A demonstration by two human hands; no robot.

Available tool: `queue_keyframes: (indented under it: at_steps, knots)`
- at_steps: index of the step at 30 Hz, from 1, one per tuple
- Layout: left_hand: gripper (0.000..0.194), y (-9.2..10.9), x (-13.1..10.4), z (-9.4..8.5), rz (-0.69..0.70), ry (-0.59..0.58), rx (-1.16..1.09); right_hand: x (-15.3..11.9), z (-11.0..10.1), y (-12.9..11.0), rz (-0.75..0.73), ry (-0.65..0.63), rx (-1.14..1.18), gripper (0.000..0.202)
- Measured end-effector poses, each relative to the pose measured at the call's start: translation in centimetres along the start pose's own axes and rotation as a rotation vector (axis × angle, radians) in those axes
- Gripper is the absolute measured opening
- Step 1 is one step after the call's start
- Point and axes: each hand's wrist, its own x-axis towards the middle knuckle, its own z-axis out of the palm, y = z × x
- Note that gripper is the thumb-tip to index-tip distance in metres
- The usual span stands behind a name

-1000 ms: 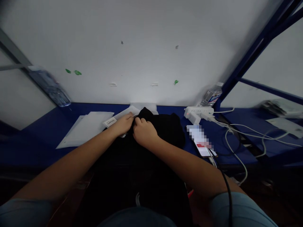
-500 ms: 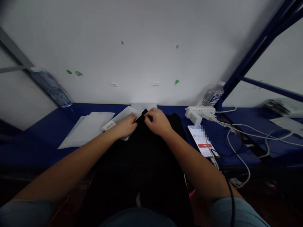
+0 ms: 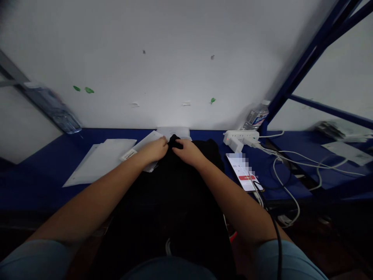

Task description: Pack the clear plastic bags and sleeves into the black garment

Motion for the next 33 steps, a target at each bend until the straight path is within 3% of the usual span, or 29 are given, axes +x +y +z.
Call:
queue_keyframes:
  at_steps: [3,9,15,18,22,24,28,33]
  knots:
    - [0.042,-0.1,-0.1,0.0,-0.003,0.014,-0.031,0.0,-0.2,0.0,-0.002,-0.048,0.067,0.041]
    - [0.047,0.0,0.0,-0.3,0.023,0.055,-0.085,-0.3,-0.8,-0.6,-0.077,-0.264,0.164,0.045]
    - [0.044,0.2,0.0,0.4,0.113,0.094,-0.105,-0.1,0.1,-0.6,-0.229,-0.183,0.168,0.045]
    - [0.045,0.2,-0.1,0.6,0.12,0.088,-0.101,0.1,0.7,0.1,-0.168,-0.103,0.207,0.044]
    - [0.045,0.1,-0.5,0.7,0.098,0.053,-0.087,-0.1,0.2,0.2,0.162,0.025,0.046,0.037]
    - [0.046,0.0,-0.5,0.7,0.09,0.045,-0.085,-0.2,-0.6,-0.1,0.263,-0.031,-0.041,0.043]
    - [0.049,-0.2,-0.3,0.9,0.101,0.07,-0.096,-0.2,-2.0,-0.4,0.218,-0.232,-0.027,0.05]
    - [0.048,-0.3,-0.2,1.1,0.11,0.095,-0.096,0.1,-1.7,0.0,0.204,-0.273,0.253,0.021]
